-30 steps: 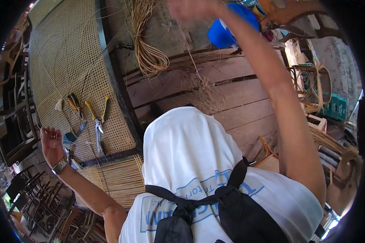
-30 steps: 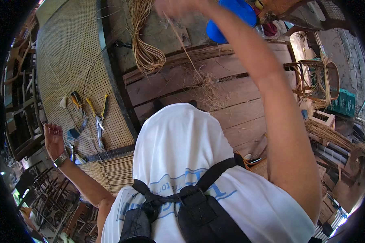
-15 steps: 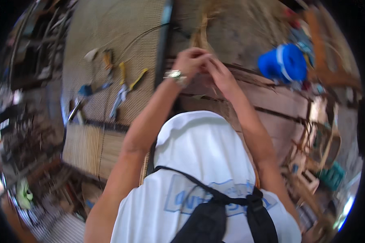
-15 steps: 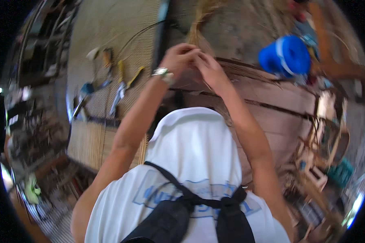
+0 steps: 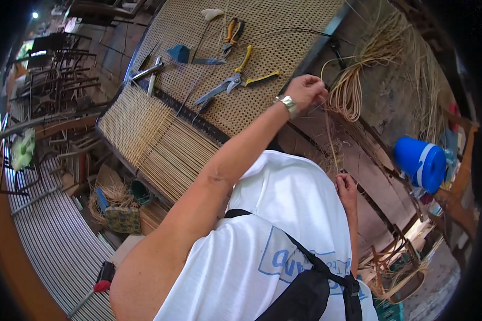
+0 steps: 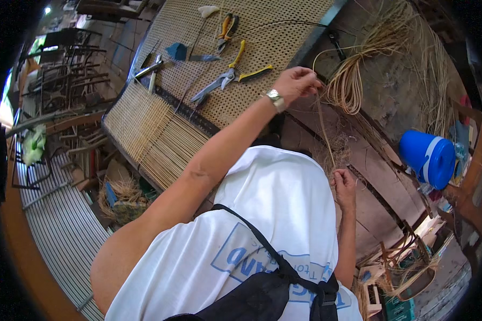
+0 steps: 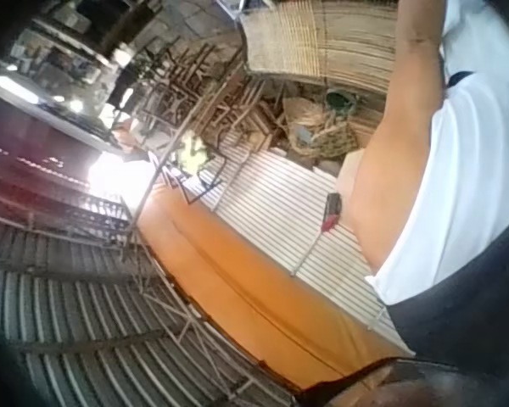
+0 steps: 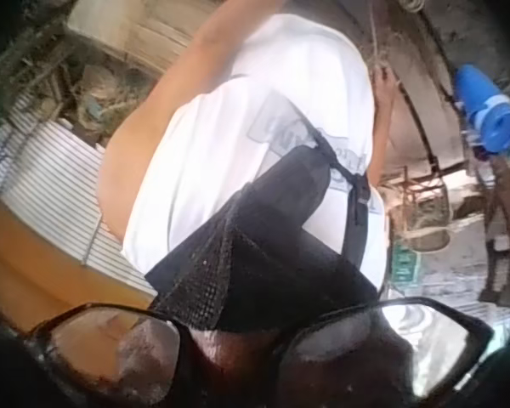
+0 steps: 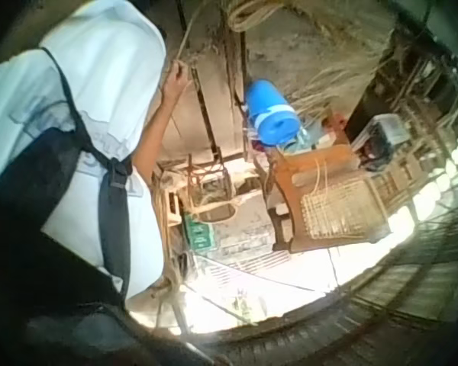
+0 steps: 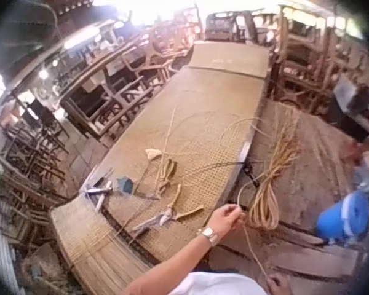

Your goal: Weaving bamboo strips into a furniture mesh or mat.

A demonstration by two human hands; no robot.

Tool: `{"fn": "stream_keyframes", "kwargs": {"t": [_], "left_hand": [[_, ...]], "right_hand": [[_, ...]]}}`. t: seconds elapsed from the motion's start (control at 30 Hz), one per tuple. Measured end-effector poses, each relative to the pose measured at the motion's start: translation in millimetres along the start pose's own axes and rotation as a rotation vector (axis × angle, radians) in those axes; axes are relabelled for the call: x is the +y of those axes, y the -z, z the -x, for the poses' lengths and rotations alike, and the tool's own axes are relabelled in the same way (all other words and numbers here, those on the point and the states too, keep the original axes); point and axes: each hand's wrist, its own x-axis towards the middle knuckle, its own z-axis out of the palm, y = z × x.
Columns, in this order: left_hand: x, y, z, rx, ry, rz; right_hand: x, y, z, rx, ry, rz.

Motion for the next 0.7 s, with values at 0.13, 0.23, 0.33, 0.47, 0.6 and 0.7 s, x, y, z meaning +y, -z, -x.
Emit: {"fn": "stream_keyframes", "kwargs": {"t": [0.13,0.23,0.33,0.47,0.6,0.7], "left_hand": [[-2,109,30,0.273,-0.219,-0.371],[-8,188,78,0.501,-0.084,-0.515],[-27,271,113,0.698,-0.013,-0.294],[0,367,140,1.01,-0.075,-0.537],[50,443,137,1.147,-0.08,-0.692],[67,474,112,1.183,-0.218,-1.141]], "right_hand": [[-28,-5,-4,-0.035,-0.116,-0.116],[-33,-6,-8,-0.06,-0.15,-0.102],[-29,-1,-3,-0.05,-0.194,-0.127],[-26,0,-3,0.0,-0.25,-0.303],[-35,15,-17,-0.018,-0.333,-0.235],[-47,12,-25,0.077,-0.329,-0.265]]}}
